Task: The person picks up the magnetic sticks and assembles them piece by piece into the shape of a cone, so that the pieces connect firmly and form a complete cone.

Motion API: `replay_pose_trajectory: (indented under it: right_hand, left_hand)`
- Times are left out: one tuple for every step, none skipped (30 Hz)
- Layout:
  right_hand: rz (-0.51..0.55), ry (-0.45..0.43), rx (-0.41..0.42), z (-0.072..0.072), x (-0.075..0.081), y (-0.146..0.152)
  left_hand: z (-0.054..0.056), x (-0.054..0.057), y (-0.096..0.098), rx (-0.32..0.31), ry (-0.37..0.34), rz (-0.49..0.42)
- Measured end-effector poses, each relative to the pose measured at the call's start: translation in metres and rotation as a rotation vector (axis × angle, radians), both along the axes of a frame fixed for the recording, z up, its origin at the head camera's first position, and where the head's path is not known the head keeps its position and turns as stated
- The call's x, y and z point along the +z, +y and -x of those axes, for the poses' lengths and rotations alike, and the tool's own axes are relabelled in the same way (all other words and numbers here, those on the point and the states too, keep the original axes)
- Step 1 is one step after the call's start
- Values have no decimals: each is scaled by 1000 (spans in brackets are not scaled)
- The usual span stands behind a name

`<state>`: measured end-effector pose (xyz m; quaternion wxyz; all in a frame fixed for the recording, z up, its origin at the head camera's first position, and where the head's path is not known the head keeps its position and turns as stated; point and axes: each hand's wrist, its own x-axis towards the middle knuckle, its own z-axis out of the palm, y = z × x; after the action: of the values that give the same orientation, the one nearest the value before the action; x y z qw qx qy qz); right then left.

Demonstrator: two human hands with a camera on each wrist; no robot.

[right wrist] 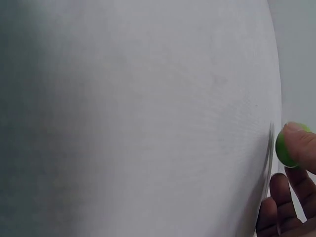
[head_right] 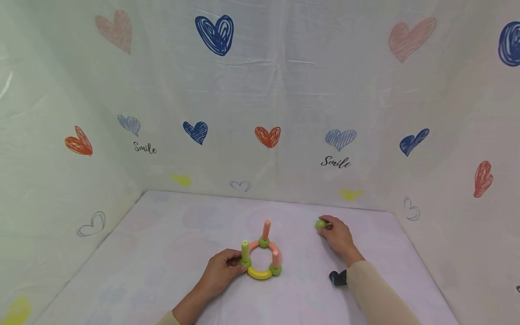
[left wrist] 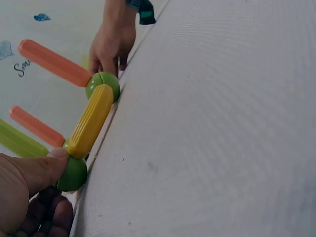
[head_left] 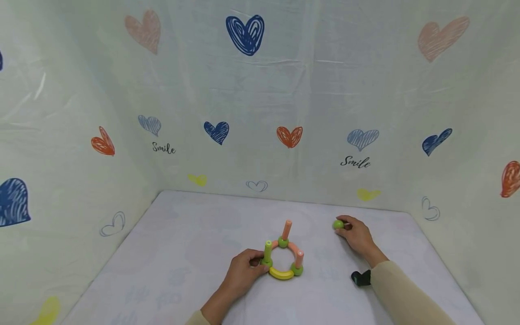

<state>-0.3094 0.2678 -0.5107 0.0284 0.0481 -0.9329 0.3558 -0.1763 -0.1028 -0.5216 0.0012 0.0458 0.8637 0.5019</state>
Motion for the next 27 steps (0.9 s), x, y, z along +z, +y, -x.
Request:
replay_pose_trajectory:
  right_hand:
    - [7,2,0,0,0,0]
    - [17,4,3,-1,0,0]
    - [30,6,6,-1,0,0]
    - [43,6,11,-2,0,0]
    - [59,5,14,-3,1,0]
    - [75,2,16,-4,1,0]
    - [92,-3,15,-5,2,-1]
    - [100,-5,15,-6,3,-2]
    - [104,-6,11,-8,3,-3]
    - [105,-5,7,-8,4,-3]
    - [109,-5,0,-9,4,-5]
    - [110,-3,-6,-10,5,-6]
    - [115,0,-13,-10,5,-7]
    - [116,5,-18,-10,6,-8]
    - [123,8,-26,-11,6,-10]
    - [130,12,-31,-11,7,-11]
    - [137,16,-37,-12,7,-13]
    - [142,23,-39,-12,7,-14]
    - [147,29,-39,-12,8,-15]
    - [148,37,-36,-13,8,-15]
    - [158,41,-36,-13,7,-16]
    - [162,48,-33,-13,7,-17]
    - [172,53,-31,-14,8,-18]
    - [189,56,-27,-14,8,-19]
    - [205,57,-24,-15,8,-20]
    - [225,57,-21,-16,9,-22]
    - [248,53,-19,-17,10,-23]
  left_hand:
    - [0,0,0,-1,-1,1]
    - [0,-1,0,-3,3,2]
    - [0,-1,0,-3,1,2]
    - [-1,-1,0,-6,4,3]
    - [-1,-1,0,-5,6,3]
    - [-1,-1,0,-6,9,4]
    - [0,-1,0,-6,10,4]
    - [0,-1,0,-6,13,4]
    - [0,-1,0,-5,13,4]
    - [0,-2,0,-6,18,5]
    - [0,-2,0,-6,20,4]
    - [1,-2,1,-6,20,5]
    - [1,-2,1,-6,18,6]
    - [1,-2,1,-7,18,7]
    - [1,-2,1,-6,15,11]
    - [1,-2,1,-6,15,12]
    - [1,-2,0,-5,10,14]
    - [1,-2,0,-5,6,18]
    - [1,-2,0,-6,6,19]
    - [0,-2,0,-8,7,19]
    - [0,-2,0,-9,7,20]
    - [0,-2,0,-9,7,20]
    - [0,-2,0,-10,6,20]
    - [0,-2,-1,-10,8,20]
    - [-1,-1,-1,-11,10,20]
    - [-1,-1,-1,-10,11,21]
    - [-1,-1,0,-9,10,20]
